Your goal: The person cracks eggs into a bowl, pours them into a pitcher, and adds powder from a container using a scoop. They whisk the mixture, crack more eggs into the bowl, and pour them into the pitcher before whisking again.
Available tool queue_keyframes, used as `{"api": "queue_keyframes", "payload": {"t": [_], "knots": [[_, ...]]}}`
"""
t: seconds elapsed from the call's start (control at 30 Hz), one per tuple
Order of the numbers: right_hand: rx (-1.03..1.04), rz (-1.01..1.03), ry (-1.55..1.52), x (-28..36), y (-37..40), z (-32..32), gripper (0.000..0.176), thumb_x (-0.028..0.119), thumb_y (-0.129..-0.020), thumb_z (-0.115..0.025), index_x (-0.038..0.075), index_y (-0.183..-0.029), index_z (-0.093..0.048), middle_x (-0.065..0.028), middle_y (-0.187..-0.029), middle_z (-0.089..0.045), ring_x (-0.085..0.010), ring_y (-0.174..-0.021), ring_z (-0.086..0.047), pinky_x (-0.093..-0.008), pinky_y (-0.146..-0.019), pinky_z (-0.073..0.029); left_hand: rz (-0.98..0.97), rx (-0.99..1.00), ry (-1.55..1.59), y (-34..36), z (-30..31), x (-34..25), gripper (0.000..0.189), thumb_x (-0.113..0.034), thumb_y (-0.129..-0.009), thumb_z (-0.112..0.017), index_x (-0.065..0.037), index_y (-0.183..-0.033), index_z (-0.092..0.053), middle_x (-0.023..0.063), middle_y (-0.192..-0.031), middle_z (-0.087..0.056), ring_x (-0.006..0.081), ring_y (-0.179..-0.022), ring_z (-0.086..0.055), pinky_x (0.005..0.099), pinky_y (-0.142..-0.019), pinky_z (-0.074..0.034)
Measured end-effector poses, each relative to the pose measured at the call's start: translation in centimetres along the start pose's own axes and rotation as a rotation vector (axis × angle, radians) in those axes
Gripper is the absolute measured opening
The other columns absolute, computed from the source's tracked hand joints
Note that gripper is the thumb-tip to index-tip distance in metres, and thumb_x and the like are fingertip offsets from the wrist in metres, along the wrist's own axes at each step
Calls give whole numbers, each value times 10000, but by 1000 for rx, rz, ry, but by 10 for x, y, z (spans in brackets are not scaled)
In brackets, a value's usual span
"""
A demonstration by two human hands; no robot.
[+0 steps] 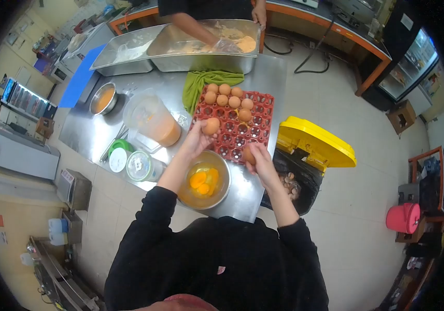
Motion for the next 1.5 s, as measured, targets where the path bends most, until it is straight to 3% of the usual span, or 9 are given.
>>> {"api": "queue_keyframes", "payload": {"t": [0.13,0.27,0.4,0.5,0.57,0.7,0.83,1.23,1.5], "knots": [[-46,51,-42,-9,-36,-41,268,310,-955,-452,82,-1095,-440,-46,-814,-521,-88,-517,-460,-214,-423,-339,77,1,145,13,12,4,389,-316,-890,-370,-8,-1105,-473,132,-897,-600,167,-729,-579,244,-646,-495],[-292,607,59,2,-39,-83,263,271,-956,-420,86,-1142,-415,-66,-924,-499,-93,-605,-467,-213,-502,-370,31,53,233,19,22,5,383,-316,-890,-346,-27,-1107,-473,132,-902,-598,177,-778,-579,280,-697,-497],[-334,965,452,-18,-37,-112,354,178,-902,-459,-11,-1182,-354,-143,-1103,-432,-201,-976,-457,-342,-883,-389,-82,-133,178,33,-6,3,377,-323,-890,-331,-49,-1105,-475,121,-888,-596,182,-773,-565,301,-717,-478],[-258,921,556,-41,-49,-120,324,217,-920,-455,-3,-1151,-402,-139,-1040,-484,-195,-884,-505,-312,-791,-419,-142,-115,118,34,1,14,368,-321,-900,-315,-57,-1096,-481,87,-911,-576,169,-761,-543,316,-710,-451],[-65,481,52,-33,-50,-117,324,251,-926,-443,8,-1138,-416,-118,-966,-515,-170,-773,-512,-280,-681,-416,-101,107,71,35,31,14,371,-322,-907,-302,-60,-1096,-483,79,-940,-564,161,-770,-538,316,-715,-446],[263,-34,-465,-18,-45,-107,320,302,-936,-415,32,-1106,-443,-83,-861,-551,-130,-604,-489,-236,-526,-367,-154,72,44,57,34,2,312,-264,-857,-537,-82,-1100,-469,33,-946,-555,127,-786,-553,276,-677,-442],[373,-167,-350,-7,-30,-109,295,288,-950,-406,37,-1087,-475,-76,-898,-561,-141,-638,-499,-242,-575,-413,-319,-91,-163,89,12,-12,488,-73,-732,-724,-68,-1125,-435,51,-972,-563,129,-871,-566,266,-738,-476],[643,-36,551,-25,-26,-97,417,123,-877,-540,7,-1252,-398,-80,-933,-579,-106,-729,-584,-266,-649,-487,-566,-156,-846,125,32,-3,483,-86,-665,-774,-44,-1050,-484,66,-991,-582,147,-923,-583,285,-804,-490],[661,209,938,-40,-14,-100,473,163,-810,-511,23,-1237,-364,-250,-1112,-516,-370,-1097,-510,-391,-946,-382,-753,-161,-1063,137,37,13,465,-104,-601,-791,-51,-989,-541,84,-896,-622,189,-814,-629,297,-749,-507]]}}
Point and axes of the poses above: each hand's wrist, its own y-axis away from the middle knuckle, its own z-axis out of the back of the hand, x = y × z, the point moved 1 cm from there along -y, towards the middle knuckle
